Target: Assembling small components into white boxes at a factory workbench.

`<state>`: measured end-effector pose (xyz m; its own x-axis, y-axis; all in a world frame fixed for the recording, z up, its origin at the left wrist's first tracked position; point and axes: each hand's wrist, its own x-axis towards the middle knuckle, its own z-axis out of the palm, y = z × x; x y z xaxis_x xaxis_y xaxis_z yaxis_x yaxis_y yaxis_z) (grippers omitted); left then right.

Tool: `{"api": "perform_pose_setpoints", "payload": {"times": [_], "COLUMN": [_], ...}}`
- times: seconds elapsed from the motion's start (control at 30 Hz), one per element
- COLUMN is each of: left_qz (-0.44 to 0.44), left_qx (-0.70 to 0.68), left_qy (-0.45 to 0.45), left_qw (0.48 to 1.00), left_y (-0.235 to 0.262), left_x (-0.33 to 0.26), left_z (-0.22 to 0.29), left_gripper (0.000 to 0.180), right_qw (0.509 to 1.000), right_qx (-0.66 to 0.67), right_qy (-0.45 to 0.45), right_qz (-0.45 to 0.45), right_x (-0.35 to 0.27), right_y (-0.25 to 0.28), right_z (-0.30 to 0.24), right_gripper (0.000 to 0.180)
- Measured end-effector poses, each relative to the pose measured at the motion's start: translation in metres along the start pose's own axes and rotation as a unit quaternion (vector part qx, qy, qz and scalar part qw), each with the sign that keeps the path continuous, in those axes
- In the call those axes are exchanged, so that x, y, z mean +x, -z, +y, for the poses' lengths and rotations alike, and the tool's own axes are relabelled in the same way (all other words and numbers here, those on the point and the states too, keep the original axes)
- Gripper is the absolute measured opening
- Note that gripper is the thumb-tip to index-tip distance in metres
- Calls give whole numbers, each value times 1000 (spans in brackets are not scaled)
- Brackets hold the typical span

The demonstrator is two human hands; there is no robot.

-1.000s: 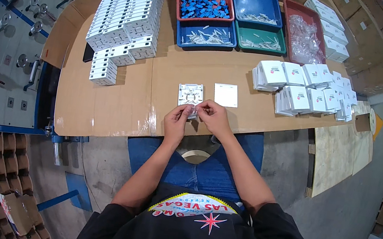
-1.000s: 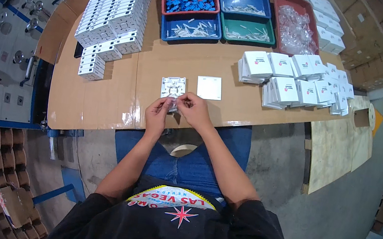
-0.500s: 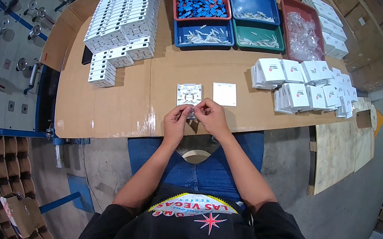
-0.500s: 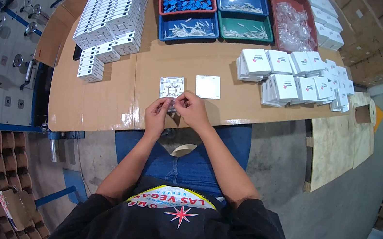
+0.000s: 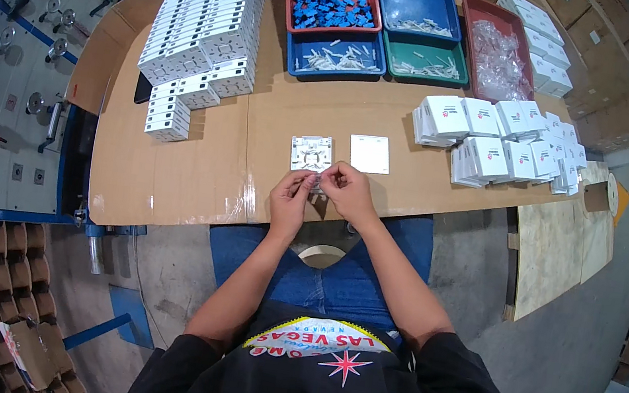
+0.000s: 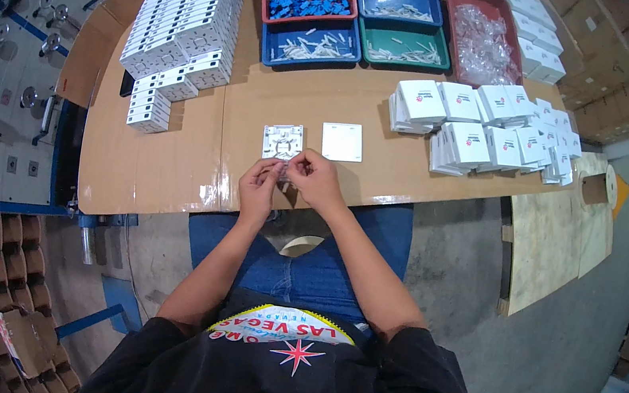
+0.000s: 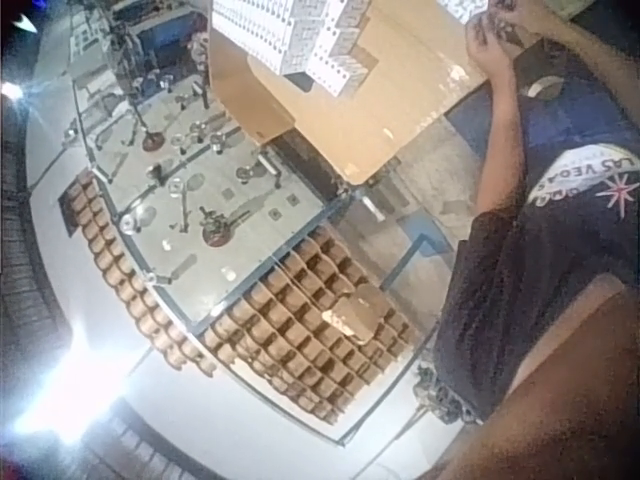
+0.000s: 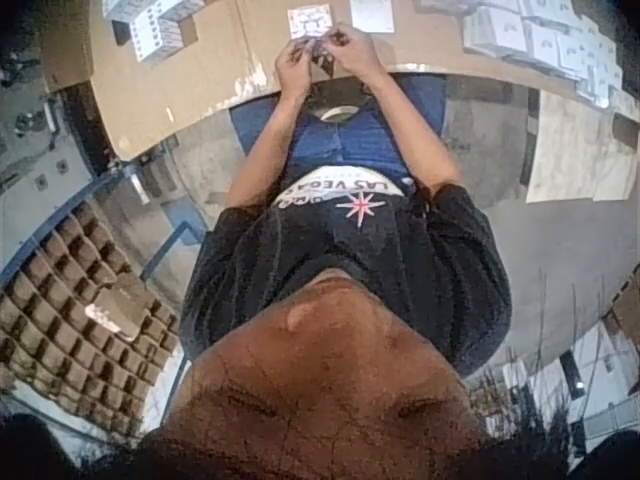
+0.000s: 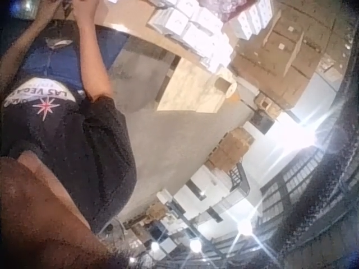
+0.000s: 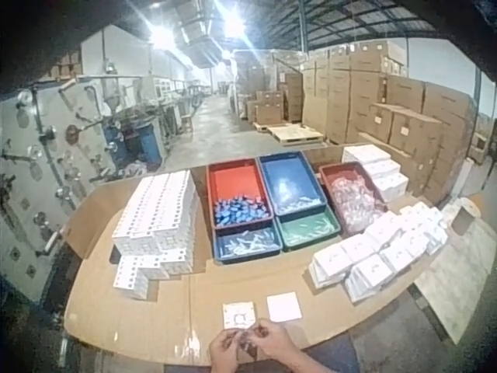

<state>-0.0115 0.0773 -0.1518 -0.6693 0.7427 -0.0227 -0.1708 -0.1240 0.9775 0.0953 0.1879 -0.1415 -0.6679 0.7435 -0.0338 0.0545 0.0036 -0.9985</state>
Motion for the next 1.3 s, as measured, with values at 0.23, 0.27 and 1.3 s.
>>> {"api": "perform_pose_setpoints", "payload": {"times": [0.23,0.27,1.3], "left_qz": [18,16,23], "left_qx": [-7,-8,23], "left_qy": [15,14,31], "left_qw": [1000,1000,999], "left_y": [0,0,-6], "left_x": [0,0,-1], "left_z": [3,3,6], "left_gripper": [16,17,17], "right_qw": [1000,1000,987], "right_qx": [5,-5,-145], "right_qy": [-17,-12,73], "right_qz": [-18,-14,13], "right_x": [0,0,-7], "right_y": [3,2,1], "right_z": [-12,-11,-28], "right_gripper": [10,10,17]}}
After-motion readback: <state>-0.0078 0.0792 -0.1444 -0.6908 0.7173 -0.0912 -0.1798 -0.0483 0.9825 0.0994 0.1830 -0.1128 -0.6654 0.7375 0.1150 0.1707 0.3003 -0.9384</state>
